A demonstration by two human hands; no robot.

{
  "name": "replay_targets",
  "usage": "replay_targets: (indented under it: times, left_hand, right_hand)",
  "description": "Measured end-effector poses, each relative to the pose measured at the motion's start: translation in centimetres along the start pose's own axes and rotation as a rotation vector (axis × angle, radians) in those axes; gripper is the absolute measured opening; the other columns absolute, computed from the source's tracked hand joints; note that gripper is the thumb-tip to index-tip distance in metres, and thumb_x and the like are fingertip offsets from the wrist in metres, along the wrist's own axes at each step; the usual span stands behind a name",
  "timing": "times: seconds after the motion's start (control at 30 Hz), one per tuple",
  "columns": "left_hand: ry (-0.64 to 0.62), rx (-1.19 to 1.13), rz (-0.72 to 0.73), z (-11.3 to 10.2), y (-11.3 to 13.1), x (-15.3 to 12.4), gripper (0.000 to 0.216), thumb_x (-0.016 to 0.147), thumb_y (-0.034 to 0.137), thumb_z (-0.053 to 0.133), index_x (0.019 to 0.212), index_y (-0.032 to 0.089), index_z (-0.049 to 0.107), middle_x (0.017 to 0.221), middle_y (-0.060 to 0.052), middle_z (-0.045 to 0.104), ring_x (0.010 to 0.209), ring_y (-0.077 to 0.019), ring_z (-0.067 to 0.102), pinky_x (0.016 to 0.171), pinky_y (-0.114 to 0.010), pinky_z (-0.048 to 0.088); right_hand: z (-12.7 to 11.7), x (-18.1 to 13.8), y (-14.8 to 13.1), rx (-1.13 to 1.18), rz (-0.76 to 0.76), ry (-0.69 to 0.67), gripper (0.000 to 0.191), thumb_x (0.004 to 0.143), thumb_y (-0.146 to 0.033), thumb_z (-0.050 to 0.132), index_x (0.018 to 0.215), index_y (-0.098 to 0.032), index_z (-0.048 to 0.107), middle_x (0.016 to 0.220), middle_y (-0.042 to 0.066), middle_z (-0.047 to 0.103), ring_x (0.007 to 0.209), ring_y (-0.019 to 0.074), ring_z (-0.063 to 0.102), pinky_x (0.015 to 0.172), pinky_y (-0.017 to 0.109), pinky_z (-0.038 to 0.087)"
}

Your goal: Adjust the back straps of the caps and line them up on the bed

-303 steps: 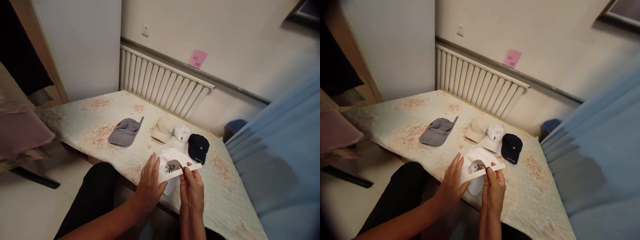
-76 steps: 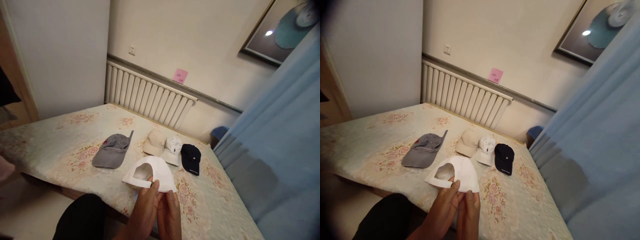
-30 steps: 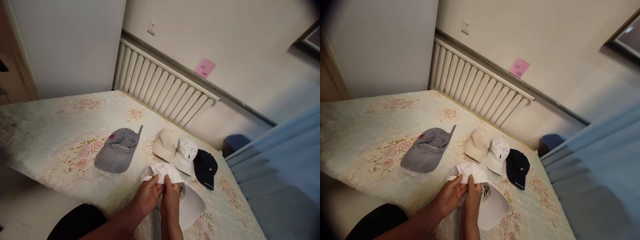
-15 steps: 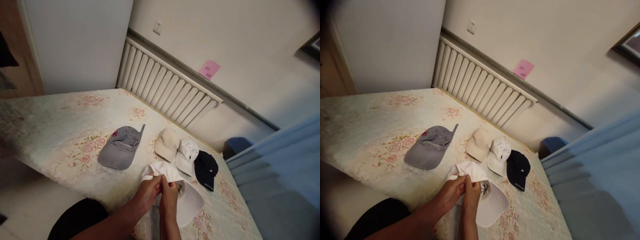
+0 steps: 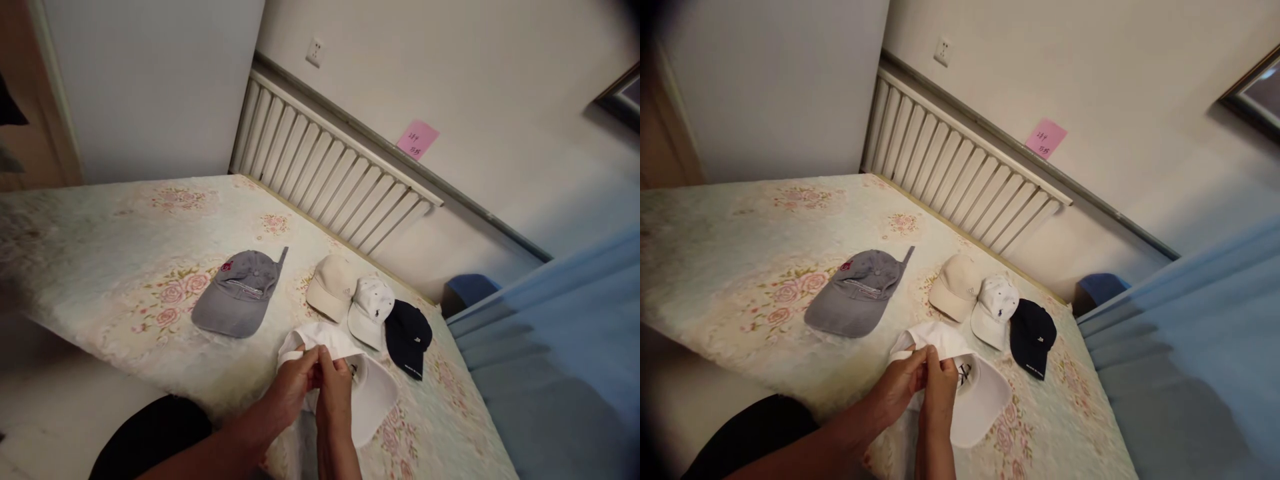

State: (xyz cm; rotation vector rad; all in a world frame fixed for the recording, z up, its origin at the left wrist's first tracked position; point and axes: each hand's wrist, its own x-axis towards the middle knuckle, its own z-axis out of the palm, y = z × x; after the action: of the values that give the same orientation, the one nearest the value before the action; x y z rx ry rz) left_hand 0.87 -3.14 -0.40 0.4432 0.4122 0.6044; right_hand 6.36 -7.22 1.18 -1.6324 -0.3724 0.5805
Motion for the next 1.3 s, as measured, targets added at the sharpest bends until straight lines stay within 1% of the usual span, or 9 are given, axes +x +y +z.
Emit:
replay_targets:
  times: [0.23,0.47,0.57,0.73,0.83,0.93,1.0,1.13,1.3]
  left_hand:
    - [-0.021,0.025,0.052,0.1,-0.1,-0.3,0.044,0.073,0.038,0.070,0.106,0.016,0.053,0.089,-0.008,0.070,0.080,-0.0215,0.067,0.072,-0.030,0.048]
    - [-0.008,-0.001,0.061,0.4,-0.1,-0.4,0.035,0.072,0.033,0.072,0.099,0.016,0.056,0.067,-0.001,0.065,0.061,-0.0159,0.062,0.063,-0.027,0.045]
    - [-0.013,-0.002,0.059,0.4,0.0,-0.3,0.033,0.073,0.031,0.072,0.097,0.015,0.057,0.067,-0.002,0.065,0.060,-0.0151,0.061,0.062,-0.027,0.045]
    - [-0.002,-0.010,0.073,0.2,0.1,-0.3,0.037,0.073,0.033,0.072,0.101,0.017,0.054,0.082,-0.004,0.069,0.073,-0.0187,0.066,0.069,-0.030,0.048]
    - [-0.014,0.009,0.074,0.1,0.0,-0.3,0.039,0.074,0.034,0.070,0.104,0.016,0.053,0.084,-0.005,0.069,0.077,-0.0202,0.066,0.073,-0.031,0.049]
    - [-0.002,0.010,0.080,0.1,-0.2,-0.2,0.040,0.073,0.034,0.071,0.105,0.016,0.054,0.083,-0.005,0.069,0.075,-0.0189,0.066,0.072,-0.030,0.048]
    - [0.004,0.016,0.086,0.2,-0.2,-0.2,0.038,0.073,0.033,0.072,0.102,0.016,0.056,0.077,-0.003,0.068,0.068,-0.0166,0.064,0.067,-0.028,0.047]
    - [-0.004,0.069,0.095,0.3,0.0,-0.3,0.027,0.074,0.033,0.070,0.089,0.014,0.058,0.065,-0.003,0.066,0.057,-0.0131,0.059,0.060,-0.026,0.045]
    - [-0.042,0.066,0.114,0.6,0.3,-0.7,0.028,0.073,0.035,0.071,0.088,0.014,0.059,0.066,-0.003,0.065,0.059,-0.0128,0.059,0.059,-0.026,0.045]
  right_hand:
    - [0.1,0.5,0.9,0.197,0.056,0.030,0.035,0.070,-0.050,0.065,0.068,-0.018,0.051,0.056,-0.004,0.056,0.054,0.0130,0.053,0.053,0.025,0.041]
    - [0.3,0.1,-0.5,0.337,0.089,0.081,0.034,0.073,-0.045,0.062,0.064,-0.023,0.039,0.048,-0.009,0.041,0.042,0.0089,0.042,0.045,0.023,0.035]
    - [0.5,-0.2,-1.0,0.390,0.102,0.088,0.033,0.071,-0.044,0.065,0.065,-0.023,0.040,0.048,-0.011,0.039,0.042,0.0080,0.039,0.044,0.022,0.033]
    - [0.8,-0.6,-0.9,0.375,0.084,-0.025,0.034,0.065,-0.042,0.070,0.063,-0.020,0.045,0.053,-0.008,0.048,0.049,0.0089,0.046,0.051,0.023,0.037]
    - [0.9,-0.5,-0.7,0.326,0.067,-0.022,0.033,0.067,-0.043,0.067,0.063,-0.020,0.045,0.053,-0.008,0.048,0.050,0.0100,0.047,0.052,0.024,0.038]
    - [0.7,-0.3,-0.5,0.329,0.060,0.017,0.031,0.070,-0.042,0.064,0.063,-0.021,0.043,0.051,-0.008,0.045,0.047,0.0092,0.044,0.049,0.023,0.036]
    - [0.5,-0.1,-0.6,0.361,0.077,0.030,0.032,0.071,-0.042,0.065,0.063,-0.021,0.041,0.049,-0.009,0.042,0.044,0.0081,0.041,0.046,0.022,0.034]
    - [-0.2,0.4,-1.2,0.426,0.111,-0.020,0.035,0.073,-0.043,0.064,0.061,-0.022,0.039,0.042,-0.010,0.037,0.037,0.0065,0.033,0.040,0.021,0.028]
    - [-1.4,1.2,-2.0,0.461,0.124,-0.122,0.032,0.072,-0.046,0.064,0.068,-0.019,0.048,0.046,-0.005,0.049,0.036,0.0096,0.040,0.039,0.025,0.031]
